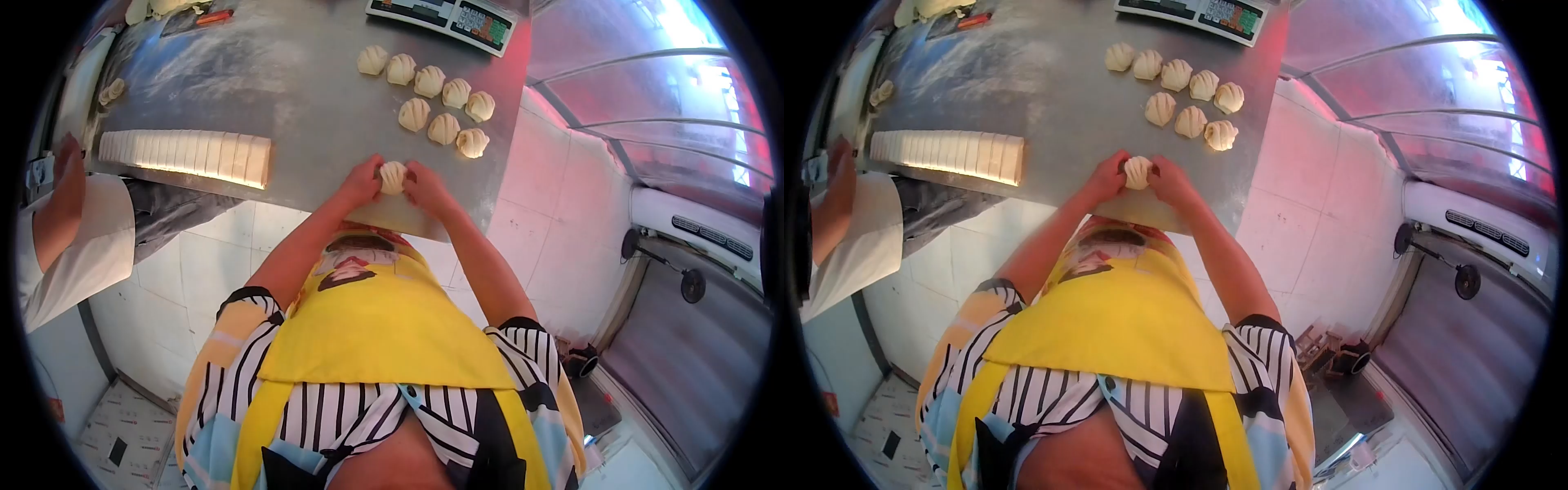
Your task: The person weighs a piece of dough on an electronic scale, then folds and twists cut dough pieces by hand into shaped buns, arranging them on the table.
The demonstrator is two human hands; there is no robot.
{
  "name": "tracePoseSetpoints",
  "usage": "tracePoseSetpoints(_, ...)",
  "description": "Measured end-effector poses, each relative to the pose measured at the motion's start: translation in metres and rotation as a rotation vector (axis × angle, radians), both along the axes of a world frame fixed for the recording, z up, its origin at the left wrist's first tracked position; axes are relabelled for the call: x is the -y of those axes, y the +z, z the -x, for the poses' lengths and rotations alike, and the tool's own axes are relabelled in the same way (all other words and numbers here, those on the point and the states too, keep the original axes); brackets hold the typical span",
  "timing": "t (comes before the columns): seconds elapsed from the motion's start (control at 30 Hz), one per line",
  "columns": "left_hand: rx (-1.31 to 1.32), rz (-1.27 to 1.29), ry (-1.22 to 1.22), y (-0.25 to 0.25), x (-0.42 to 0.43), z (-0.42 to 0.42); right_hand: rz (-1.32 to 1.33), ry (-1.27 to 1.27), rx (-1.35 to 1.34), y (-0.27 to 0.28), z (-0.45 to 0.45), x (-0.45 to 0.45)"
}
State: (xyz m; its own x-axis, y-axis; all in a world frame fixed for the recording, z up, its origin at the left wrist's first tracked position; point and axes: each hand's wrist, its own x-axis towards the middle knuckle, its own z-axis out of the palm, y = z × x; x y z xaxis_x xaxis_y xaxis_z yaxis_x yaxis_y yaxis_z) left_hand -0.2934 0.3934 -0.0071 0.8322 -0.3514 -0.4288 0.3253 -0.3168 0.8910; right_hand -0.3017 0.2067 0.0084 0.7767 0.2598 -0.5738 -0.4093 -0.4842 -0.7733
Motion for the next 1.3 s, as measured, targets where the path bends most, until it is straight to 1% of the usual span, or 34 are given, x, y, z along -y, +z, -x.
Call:
tracePoseSetpoints(0.1, 0.059, -0.127, -0.044, 0.010, 0.002, 0.007, 0.201, 0.092, 0.440, -0.016, 0.016, 0.002)
tracePoseSetpoints(0.2, 0.493, -0.236, -0.006, -0.008, 0.005, 0.015, -0.198, -0.204, -0.195, -0.020, 0.011, 0.005)
tracePoseSetpoints(0.23, 0.269, -0.143, 0.000, -0.014, 0.001, 0.016, -0.141, -0.207, -0.145, -0.022, 0.012, 0.002)
tracePoseSetpoints(0.3, -0.172, 0.045, 0.011, 0.017, -0.004, 0.006, -0.027, -0.216, -0.040, -0.027, 0.014, -0.005)
tracePoseSetpoints(0.4, -0.256, 0.054, 0.056, 0.018, -0.001, 0.004, 0.344, 0.010, 0.501, -0.027, 0.015, -0.008)
tracePoseSetpoints(0.5, -0.093, -0.083, 0.094, 0.018, 0.010, 0.009, 0.197, -0.064, 0.056, -0.009, 0.009, -0.006)
tracePoseSetpoints(0.6, -0.008, -0.134, 0.093, 0.016, 0.009, 0.013, 0.042, -0.158, -0.037, -0.015, 0.005, -0.005)
tracePoseSetpoints(0.7, -0.086, -0.035, 0.107, 0.017, 0.004, 0.014, 0.320, -0.058, 0.254, -0.023, 0.011, -0.010)
tracePoseSetpoints(0.8, -0.093, -0.101, 0.117, 0.021, 0.007, 0.012, 0.481, 0.034, 0.517, -0.026, 0.013, -0.010)
tracePoseSetpoints(0.9, 0.177, -0.383, 0.024, 0.002, 0.008, 0.012, 0.650, 0.082, 0.476, -0.023, 0.007, -0.018)
tracePoseSetpoints(1.0, 0.052, -0.190, 0.111, -0.006, -0.001, -0.006, -0.075, -0.256, 0.003, -0.017, 0.001, -0.007)
tracePoseSetpoints(1.03, 0.095, -0.181, 0.181, -0.008, -0.007, -0.023, -0.170, -0.338, -0.011, -0.014, 0.002, -0.001)
tracePoseSetpoints(1.07, 0.124, -0.171, 0.251, 0.004, -0.011, -0.046, -0.261, -0.421, -0.036, 0.017, 0.003, 0.001)
tracePoseSetpoints(1.1, 0.142, -0.207, 0.217, 0.011, -0.015, -0.069, -0.349, -0.504, -0.065, 0.035, 0.009, 0.004)
tracePoseSetpoints(1.13, 0.169, -0.241, 0.181, 0.012, -0.016, -0.096, -0.352, -0.483, -0.070, 0.034, 0.013, 0.007)
tracePoseSetpoints(1.2, 0.320, -0.313, 0.151, -0.008, -0.012, -0.129, -0.356, -0.435, -0.078, 0.032, 0.015, 0.010)
tracePoseSetpoints(1.3, 0.292, -0.429, -0.016, -0.017, -0.013, -0.150, -0.274, -0.359, -0.135, 0.037, 0.012, -0.003)
